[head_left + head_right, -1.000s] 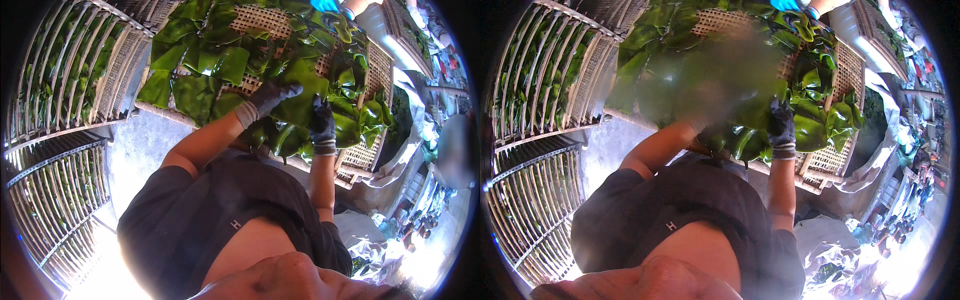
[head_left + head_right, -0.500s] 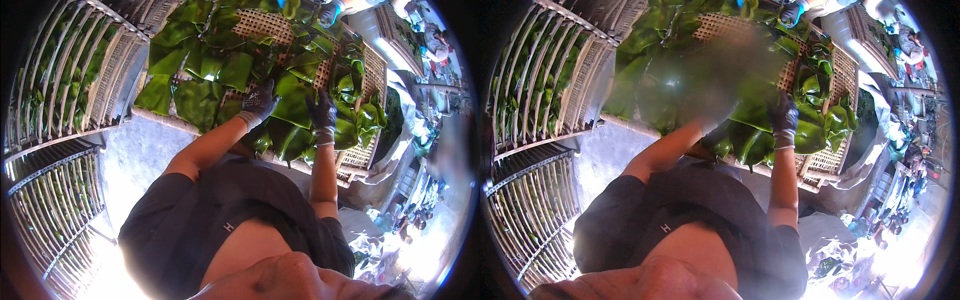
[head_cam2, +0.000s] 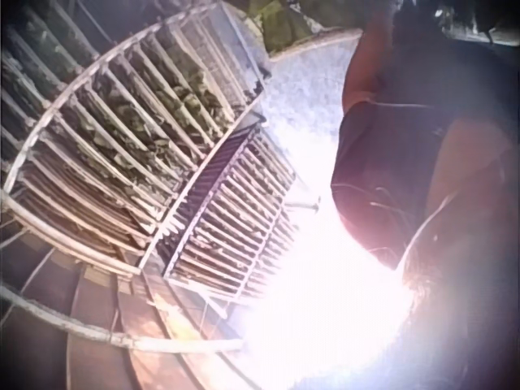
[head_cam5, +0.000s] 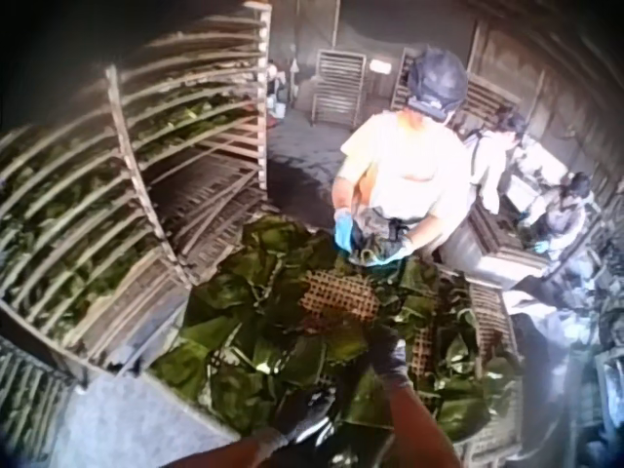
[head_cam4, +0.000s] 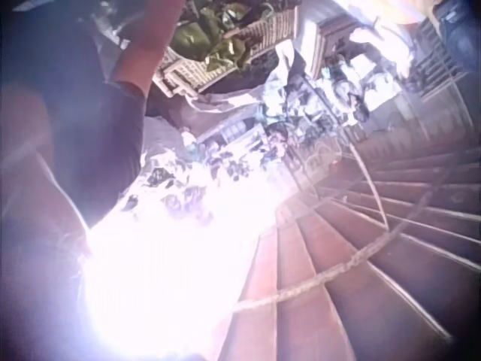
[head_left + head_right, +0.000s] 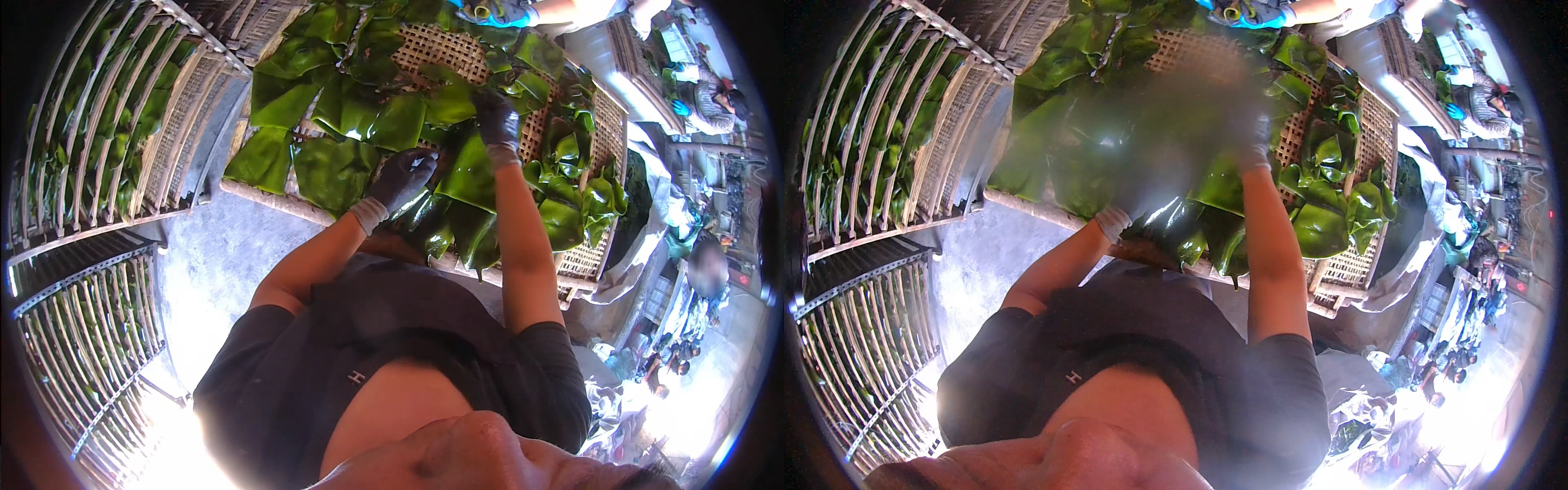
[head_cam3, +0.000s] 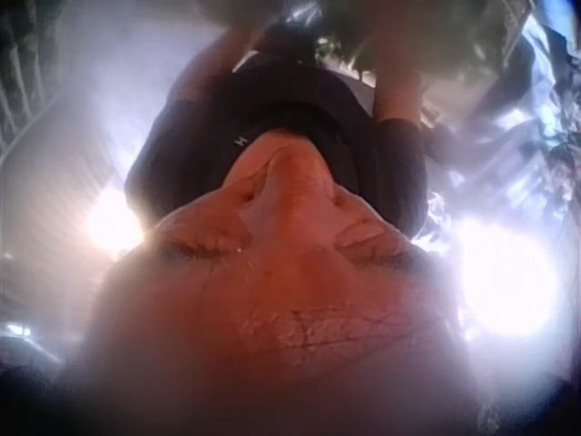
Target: The person organizes green leaves on a square wooden tray, then lifts the tray and slides it into a large metal rack. The person then pulls more leaves from a large white bag and continues arranging them on the tray.
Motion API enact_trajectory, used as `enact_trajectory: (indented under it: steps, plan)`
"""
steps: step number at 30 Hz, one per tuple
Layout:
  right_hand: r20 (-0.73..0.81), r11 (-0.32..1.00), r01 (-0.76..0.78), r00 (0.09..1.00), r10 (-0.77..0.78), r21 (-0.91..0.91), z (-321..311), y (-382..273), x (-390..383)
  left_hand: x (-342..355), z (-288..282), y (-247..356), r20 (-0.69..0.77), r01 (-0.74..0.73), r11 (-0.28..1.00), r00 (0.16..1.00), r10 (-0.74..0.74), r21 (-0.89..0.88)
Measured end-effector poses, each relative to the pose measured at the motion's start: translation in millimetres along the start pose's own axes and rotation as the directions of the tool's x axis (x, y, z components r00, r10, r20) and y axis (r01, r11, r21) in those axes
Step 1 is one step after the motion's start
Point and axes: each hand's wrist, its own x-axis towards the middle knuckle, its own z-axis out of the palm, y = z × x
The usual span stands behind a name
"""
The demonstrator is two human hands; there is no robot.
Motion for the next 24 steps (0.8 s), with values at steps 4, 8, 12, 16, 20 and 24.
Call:
enact_trajectory:
  steps: [4,8,12,16,20,24]
  plan:
    - [-0.057,0.894,-0.123,0.985,0.163,0.431,-53.9,-19.8,-3.4,29.0,-11.8,53.9,0.297,0.462,0.458,0.873,-0.387,-0.759]
    - [-0.05,0.995,0.024,0.998,-0.029,-0.095,-102.9,-53.7,-30.0,53.5,-6.5,82.2,0.155,0.125,0.724,0.988,-0.026,-0.678]
    - [-0.004,0.997,0.062,0.998,-0.063,-0.05,-128.7,-96.9,-62.3,81.5,32.8,35.3,0.054,0.036,0.569,0.998,0.015,-0.822]
    - [0.128,0.995,0.022,0.992,-0.01,-0.094,-145.6,-114.2,-81.4,74.1,32.9,7.2,0.021,0.068,0.558,0.996,-0.089,-0.827]
    - [0.24,0.764,-0.303,0.95,0.198,0.569,-117.0,-72.4,-111.5,57.7,13.8,-16.5,-0.104,-0.222,0.931,0.974,0.2,-0.29]
    - [0.47,0.187,-0.53,0.836,0.284,0.827,-72.5,-43.0,-157.8,23.6,4.2,80.7,-0.079,0.111,0.951,0.987,-0.139,-0.287]
